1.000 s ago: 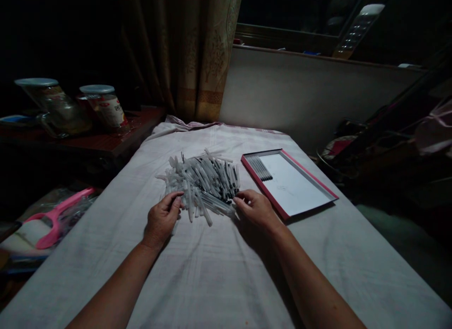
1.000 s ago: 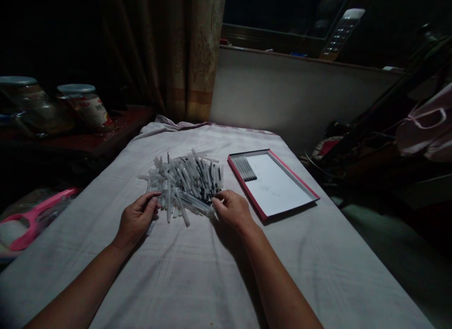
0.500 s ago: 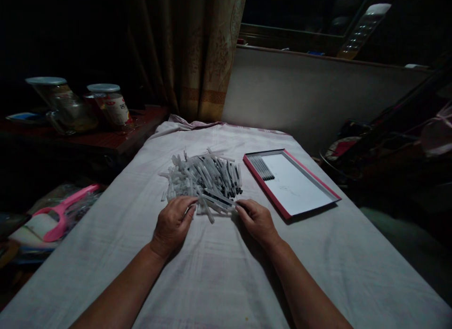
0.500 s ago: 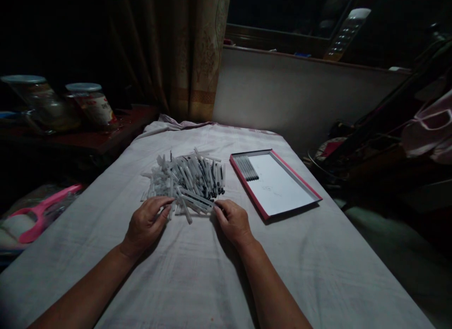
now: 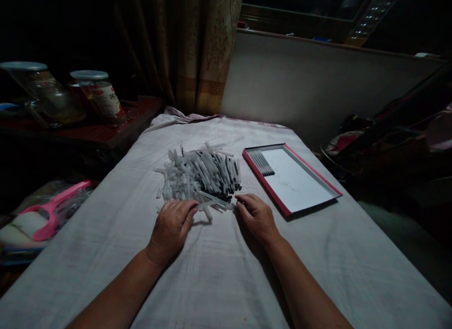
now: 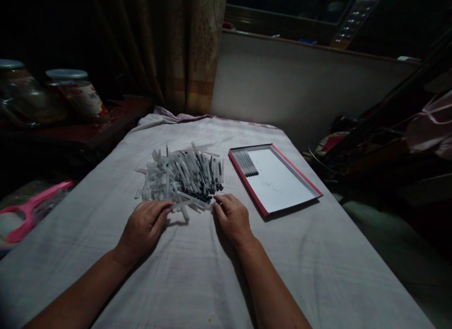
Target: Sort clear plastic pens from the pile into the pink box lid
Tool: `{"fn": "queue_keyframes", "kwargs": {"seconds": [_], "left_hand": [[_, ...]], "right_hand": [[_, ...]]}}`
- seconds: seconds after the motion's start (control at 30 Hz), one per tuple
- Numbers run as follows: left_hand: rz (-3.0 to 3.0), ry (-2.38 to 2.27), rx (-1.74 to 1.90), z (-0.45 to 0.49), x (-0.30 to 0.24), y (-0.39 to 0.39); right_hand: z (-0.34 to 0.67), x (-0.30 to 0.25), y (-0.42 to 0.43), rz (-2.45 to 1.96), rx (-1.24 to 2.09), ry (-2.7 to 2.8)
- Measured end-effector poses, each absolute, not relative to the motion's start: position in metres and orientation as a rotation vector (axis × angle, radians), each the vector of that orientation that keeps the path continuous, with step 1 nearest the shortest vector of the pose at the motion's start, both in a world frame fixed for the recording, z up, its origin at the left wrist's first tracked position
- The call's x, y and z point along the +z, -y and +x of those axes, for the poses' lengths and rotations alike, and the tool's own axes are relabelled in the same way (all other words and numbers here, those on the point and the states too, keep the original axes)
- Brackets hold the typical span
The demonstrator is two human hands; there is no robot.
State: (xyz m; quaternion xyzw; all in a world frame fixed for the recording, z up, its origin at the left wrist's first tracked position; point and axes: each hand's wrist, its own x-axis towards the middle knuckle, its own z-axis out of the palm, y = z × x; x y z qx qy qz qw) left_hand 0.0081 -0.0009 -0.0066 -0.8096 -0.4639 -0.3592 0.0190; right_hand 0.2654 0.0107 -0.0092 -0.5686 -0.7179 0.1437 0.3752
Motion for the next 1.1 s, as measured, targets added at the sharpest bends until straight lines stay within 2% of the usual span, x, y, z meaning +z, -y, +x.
{"fn": "queue_keyframes", "kwargs": {"seconds": [0.17, 0.47, 0.83, 1.1], "left_hand": [[-2.532, 1.482, -1.126, 0.009, -0.010, 0.001], [-2.598, 1.517, -1.117, 0.009, -0.013, 0.000], [-2.491, 1.579, -1.126, 0.001, -0.004, -0.004], [-2.480, 1.535, -1.124, 0.000, -0.008, -0.005]], "right_hand": [[0.266, -0.011, -0.013, -1.642, 0.280, 2.002], [0.262, -0.011, -0.013, -1.623, 0.287, 2.007], [0.278, 0.011, -0.011, -1.293, 1.015, 1.074], [0.280, 0.014, -0.009, -1.178, 1.145, 0.889]]}}
